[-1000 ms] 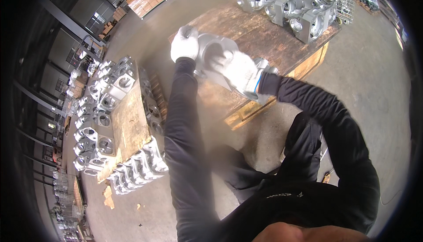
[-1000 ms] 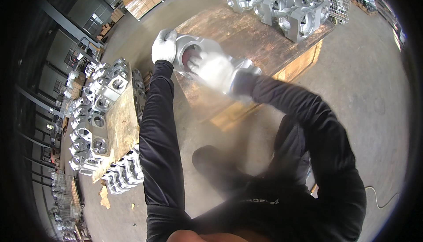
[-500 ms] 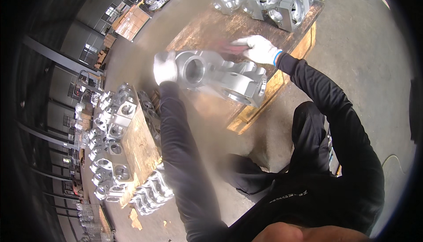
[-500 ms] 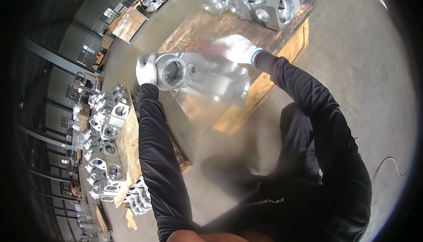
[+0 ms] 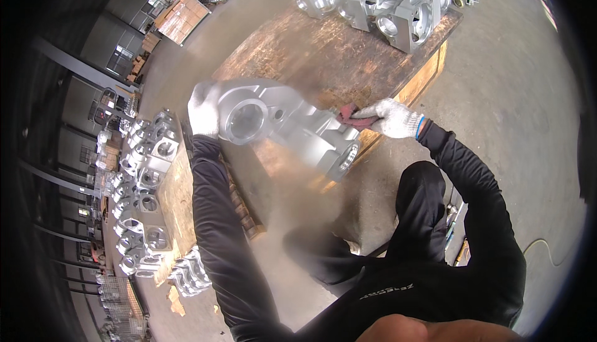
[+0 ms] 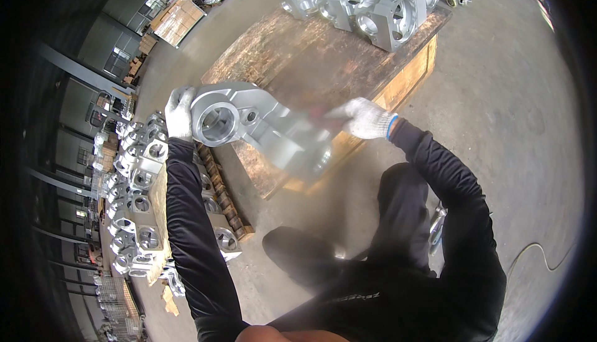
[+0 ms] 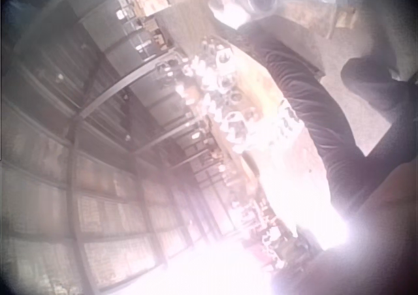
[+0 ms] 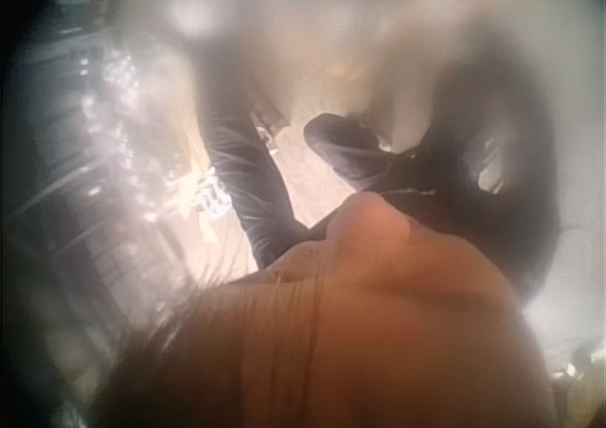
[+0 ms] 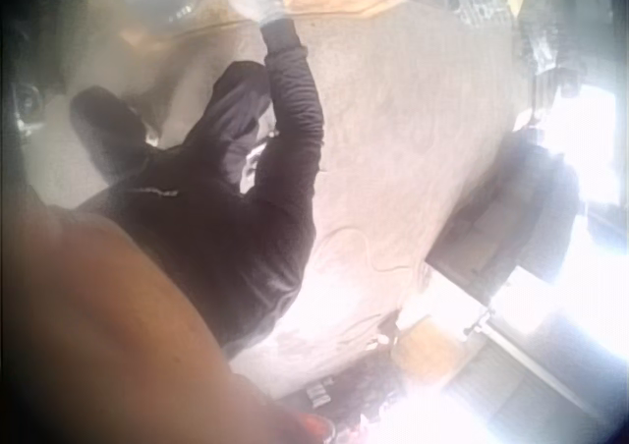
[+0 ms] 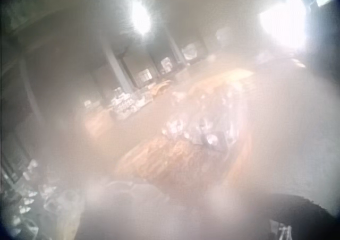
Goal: The person uses a wire brush and a sanding block to deburr and smooth a metal casting on a wooden workbench. They rotate the part to treat different surfaces, then place it on a pallet with other finished parts.
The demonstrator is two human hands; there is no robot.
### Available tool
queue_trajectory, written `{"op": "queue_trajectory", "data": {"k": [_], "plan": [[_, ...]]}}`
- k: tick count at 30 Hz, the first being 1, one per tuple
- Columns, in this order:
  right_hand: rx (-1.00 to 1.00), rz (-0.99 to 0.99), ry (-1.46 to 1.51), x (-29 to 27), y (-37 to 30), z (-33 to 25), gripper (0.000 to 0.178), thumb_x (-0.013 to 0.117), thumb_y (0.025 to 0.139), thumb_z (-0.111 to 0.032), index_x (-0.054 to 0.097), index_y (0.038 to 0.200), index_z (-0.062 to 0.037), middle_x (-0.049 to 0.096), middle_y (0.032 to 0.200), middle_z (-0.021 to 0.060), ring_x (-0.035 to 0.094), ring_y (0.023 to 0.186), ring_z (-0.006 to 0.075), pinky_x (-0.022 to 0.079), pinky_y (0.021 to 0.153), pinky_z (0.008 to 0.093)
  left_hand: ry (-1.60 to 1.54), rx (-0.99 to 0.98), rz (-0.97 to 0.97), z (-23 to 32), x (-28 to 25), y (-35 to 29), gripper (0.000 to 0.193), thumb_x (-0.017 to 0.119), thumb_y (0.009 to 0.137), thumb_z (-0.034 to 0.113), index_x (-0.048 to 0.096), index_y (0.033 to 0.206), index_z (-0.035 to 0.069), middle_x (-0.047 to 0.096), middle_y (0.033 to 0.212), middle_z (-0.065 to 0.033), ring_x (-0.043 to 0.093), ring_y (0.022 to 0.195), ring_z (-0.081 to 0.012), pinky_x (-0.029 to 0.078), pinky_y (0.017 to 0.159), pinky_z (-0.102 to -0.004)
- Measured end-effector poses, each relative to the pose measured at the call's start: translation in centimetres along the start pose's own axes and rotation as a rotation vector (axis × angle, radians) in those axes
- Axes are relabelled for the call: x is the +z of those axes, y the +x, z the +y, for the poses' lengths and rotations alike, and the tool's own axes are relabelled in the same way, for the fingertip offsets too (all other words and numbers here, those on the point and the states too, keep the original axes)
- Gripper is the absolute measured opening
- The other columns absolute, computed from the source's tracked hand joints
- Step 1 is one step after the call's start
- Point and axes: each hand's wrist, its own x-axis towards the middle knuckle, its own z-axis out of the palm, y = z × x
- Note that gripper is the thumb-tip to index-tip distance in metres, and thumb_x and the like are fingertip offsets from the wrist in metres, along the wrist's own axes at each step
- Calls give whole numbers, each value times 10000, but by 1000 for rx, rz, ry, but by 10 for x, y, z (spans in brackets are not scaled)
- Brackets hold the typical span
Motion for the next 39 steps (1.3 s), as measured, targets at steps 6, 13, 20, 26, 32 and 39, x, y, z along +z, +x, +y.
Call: {"op": "queue_trajectory", "data": {"k": [6,13,20,26,32,39], "plan": [[146,58,-214,36,75,39,420,598,890,-93,711,1287,-15,702,1003,139,682,881,240,534,821,360,87,-71,60,20,5,-10,215,718,967,149,712,1117,-5,721,1018,-78,651,954,-171,525,898,-322],[-221,-15,-426,41,32,54,269,680,853,-194,770,1004,10,757,1003,207,729,885,277,570,811,382,119,47,61,20,2,-20,220,705,965,164,700,1114,2,704,1036,-93,636,967,-178,515,894,-328],[196,348,83,-3,121,43,379,624,909,-188,726,1229,-13,736,1213,203,710,1110,340,560,976,405,907,705,-78,31,1,-24,304,638,997,128,702,1283,45,660,1308,-170,661,1185,-358,536,1030,-419],[98,-17,29,42,325,11,495,595,994,-261,620,1447,-63,703,1322,214,731,1099,348,565,961,431,188,27,-16,40,10,-34,378,650,1013,171,630,1359,20,601,1377,-182,609,1230,-278,479,1089,-405],[-104,-35,-56,46,301,-14,462,610,843,-14,741,1285,-52,727,1267,212,690,1219,349,527,1097,429,157,-86,-7,46,6,-33,405,676,1008,191,598,1331,-40,626,1312,-161,569,1243,-281,451,1098,-445],[311,100,336,59,327,31,505,547,851,57,732,1310,-41,782,1067,128,741,980,232,575,875,318,41,-334,-66,49,0,-30,349,673,964,115,605,1293,22,647,1236,-126,592,1145,-243,479,1044,-417]]}}
